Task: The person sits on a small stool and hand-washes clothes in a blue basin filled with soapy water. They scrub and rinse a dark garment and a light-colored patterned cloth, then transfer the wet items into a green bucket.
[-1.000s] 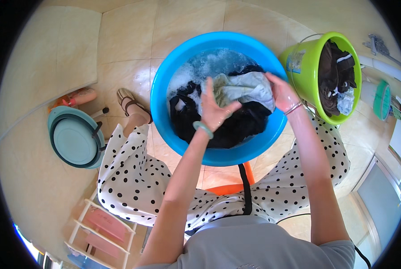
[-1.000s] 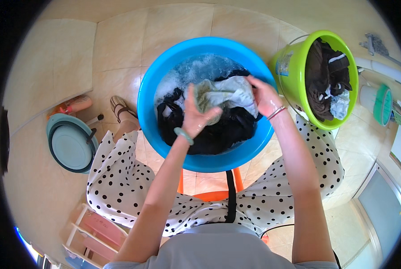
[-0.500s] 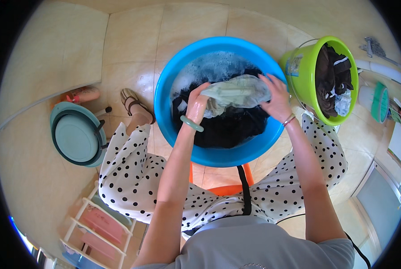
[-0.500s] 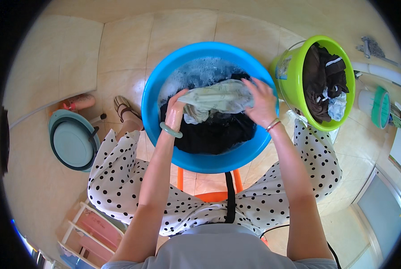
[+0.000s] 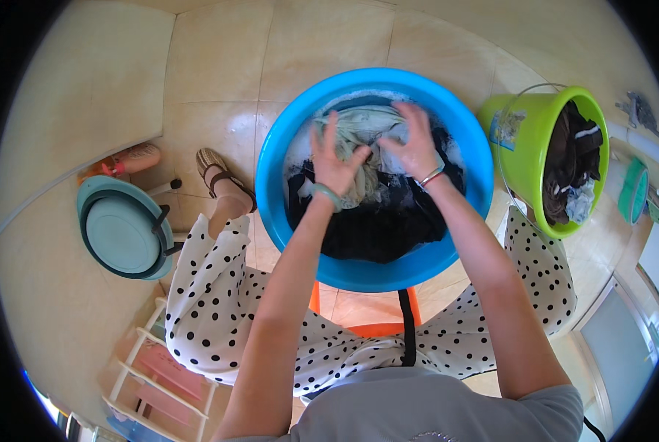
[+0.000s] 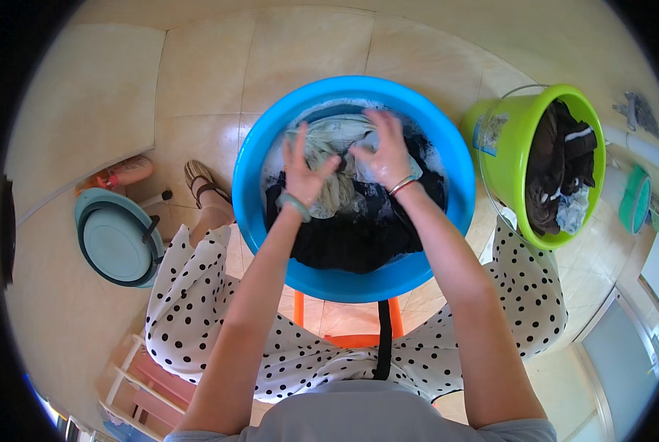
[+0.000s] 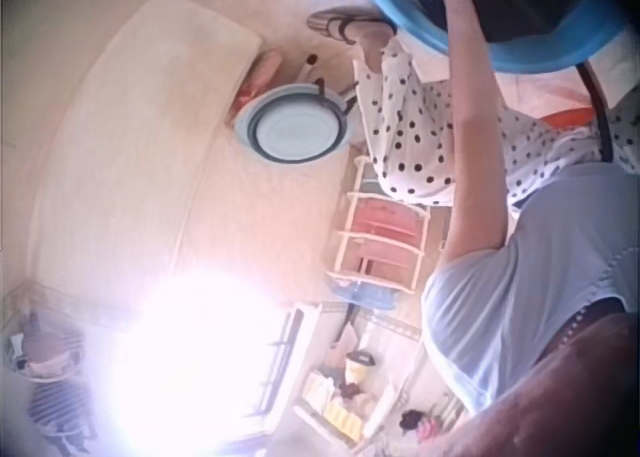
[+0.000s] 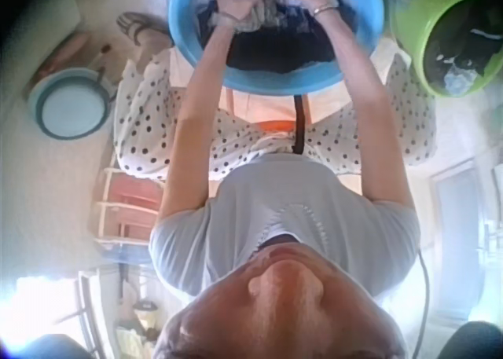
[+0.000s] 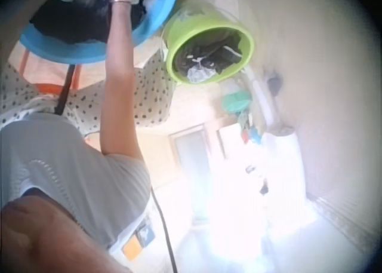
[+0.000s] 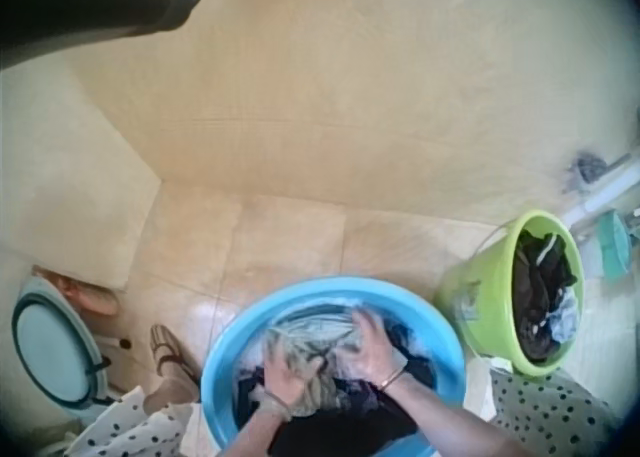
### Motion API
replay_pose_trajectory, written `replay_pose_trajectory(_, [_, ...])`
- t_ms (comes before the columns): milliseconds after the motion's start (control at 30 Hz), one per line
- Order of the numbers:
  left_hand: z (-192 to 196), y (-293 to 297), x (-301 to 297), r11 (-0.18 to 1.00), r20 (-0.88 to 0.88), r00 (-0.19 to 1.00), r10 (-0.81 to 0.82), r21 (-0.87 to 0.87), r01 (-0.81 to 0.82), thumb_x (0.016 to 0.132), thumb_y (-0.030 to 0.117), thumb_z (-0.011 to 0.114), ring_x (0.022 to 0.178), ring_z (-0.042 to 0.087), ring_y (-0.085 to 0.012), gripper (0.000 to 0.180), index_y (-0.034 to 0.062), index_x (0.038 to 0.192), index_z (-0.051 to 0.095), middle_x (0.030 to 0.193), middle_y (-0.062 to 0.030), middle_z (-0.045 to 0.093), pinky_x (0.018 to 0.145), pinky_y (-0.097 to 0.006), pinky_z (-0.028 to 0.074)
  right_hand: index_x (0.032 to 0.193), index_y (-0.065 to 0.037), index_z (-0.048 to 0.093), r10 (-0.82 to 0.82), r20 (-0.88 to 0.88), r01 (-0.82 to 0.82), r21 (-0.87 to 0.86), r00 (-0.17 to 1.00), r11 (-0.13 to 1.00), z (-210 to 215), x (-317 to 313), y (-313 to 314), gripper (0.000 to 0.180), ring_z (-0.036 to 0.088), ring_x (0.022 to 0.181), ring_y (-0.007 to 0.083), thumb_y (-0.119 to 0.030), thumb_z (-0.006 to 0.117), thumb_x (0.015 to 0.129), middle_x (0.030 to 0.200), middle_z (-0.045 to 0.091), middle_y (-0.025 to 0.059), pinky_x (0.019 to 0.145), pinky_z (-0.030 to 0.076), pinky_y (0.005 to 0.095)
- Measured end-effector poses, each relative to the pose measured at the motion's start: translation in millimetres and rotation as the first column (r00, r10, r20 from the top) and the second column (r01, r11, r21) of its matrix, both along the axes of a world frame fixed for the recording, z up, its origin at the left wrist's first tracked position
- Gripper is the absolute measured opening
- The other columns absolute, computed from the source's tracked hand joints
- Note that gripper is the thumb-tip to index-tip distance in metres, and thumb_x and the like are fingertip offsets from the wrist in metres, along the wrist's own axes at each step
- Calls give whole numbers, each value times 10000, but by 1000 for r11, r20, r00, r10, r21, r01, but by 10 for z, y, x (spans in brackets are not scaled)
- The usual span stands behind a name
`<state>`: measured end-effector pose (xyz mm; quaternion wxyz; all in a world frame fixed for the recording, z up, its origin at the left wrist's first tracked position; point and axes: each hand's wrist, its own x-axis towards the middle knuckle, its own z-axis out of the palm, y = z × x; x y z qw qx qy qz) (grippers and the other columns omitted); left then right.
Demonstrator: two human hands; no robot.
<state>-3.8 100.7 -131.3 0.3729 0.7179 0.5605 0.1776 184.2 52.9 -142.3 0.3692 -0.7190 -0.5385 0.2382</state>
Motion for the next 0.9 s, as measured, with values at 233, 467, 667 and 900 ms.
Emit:
replay_pose_trajectory(233, [-458,169,96,914,-245,931,-272,-368,170,772,-38,555,1186,427,-474,821,335,1450,280,1433,-243,321,1007,-461,376,1357,-226,449,294,378,-81,-487,878,870,-580,-229,13,672,556,978,425,-16,601,738,1207,512,218,837,481,482])
replay_pose_trajectory(467, [-113,-265,218,758,433,734,523,-630,-168,907,196,600,1149,510,-236,468,181,1361,488,1353,-151,446,918,-310,419,1118,-131,621,42,40,-41,-17,998,999,68,-172,57,438,549,952,354,31,539,719,1049,596,133,826,432,452])
replay_pose_trajectory(667, [518,3,393,422,510,318,799,-853,307,936,354,555,1038,580,-224,532,84,1368,398,1223,-115,545,881,-366,488,865,-172,643,402,3,-396,181,915,900,1360,-611,-368,306,504,827,221,-18,576,610,927,547,24,730,358,377])
replay_pose_trajectory(900, [459,-428,249,116,165,38,986,-821,559,905,528,491,833,591,-144,487,71,1029,605,895,-42,621,738,-293,497,806,-144,627,151,44,-157,183,988,971,1334,-1059,-301,182,560,738,218,-293,693,726,863,550,34,624,448,364])
